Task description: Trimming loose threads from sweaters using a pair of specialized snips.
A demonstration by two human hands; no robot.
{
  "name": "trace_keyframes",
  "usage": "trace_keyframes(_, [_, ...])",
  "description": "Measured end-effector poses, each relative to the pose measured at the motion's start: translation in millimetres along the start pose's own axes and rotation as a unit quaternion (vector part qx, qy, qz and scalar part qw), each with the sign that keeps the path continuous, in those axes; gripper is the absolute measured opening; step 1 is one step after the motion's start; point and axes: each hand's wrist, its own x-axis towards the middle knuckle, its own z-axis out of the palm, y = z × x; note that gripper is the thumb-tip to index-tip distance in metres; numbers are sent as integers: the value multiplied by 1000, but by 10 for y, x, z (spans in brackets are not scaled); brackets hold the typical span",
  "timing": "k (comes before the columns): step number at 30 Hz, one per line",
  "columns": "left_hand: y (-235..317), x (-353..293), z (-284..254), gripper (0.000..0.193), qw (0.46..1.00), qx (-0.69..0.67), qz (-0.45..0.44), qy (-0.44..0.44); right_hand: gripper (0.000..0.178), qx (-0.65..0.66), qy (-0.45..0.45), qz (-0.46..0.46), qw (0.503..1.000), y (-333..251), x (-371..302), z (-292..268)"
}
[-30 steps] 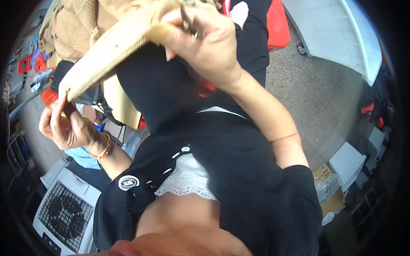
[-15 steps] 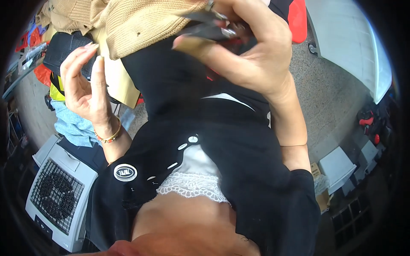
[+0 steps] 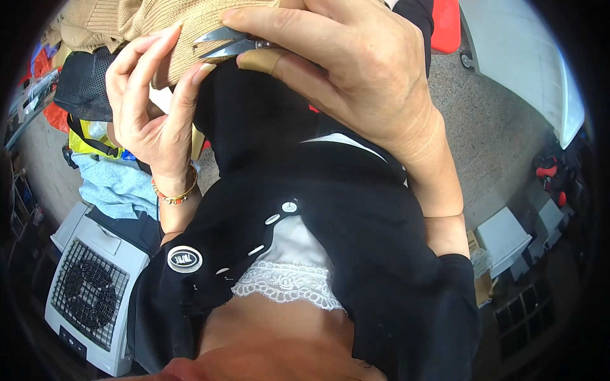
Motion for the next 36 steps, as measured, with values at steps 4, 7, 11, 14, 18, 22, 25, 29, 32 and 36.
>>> trace_keyframes(4, [-34,-34,28,45,999,-41,-2,16,40,5,15,-14,1000,12,0,50])
trace_keyframes(7, [-40,-49,65,46,998,-57,-7,27,39,1,6,-9,1000,3,5,55])
trace_keyframes(11, [1,-39,21,46,999,-21,-24,7,38,8,13,-7,1000,2,14,61])
trace_keyframes(14, [-28,-44,61,47,999,-42,-10,28,38,8,17,-12,1000,-1,26,61])
trace_keyframes(18, [-9,-42,6,47,1000,4,-11,3,35,-8,15,-15,1000,18,32,67])
trace_keyframes(22, [-38,-54,34,47,999,-32,-18,9,32,-21,21,-19,999,16,31,74])
trace_keyframes(25, [-62,-64,48,47,998,-58,-13,22,31,-27,24,-42,998,35,35,74])
trace_keyframes(29, [-37,-41,36,47,999,-37,-6,7,35,45,32,4,998,90,25,29])
trace_keyframes(32, [-108,51,-3,42,998,18,60,4,54,40,11,12,999,254,49,-133])
trace_keyframes(36, [-78,75,-140,37,994,82,75,-22,41,48,-3,10,999,476,64,-244])
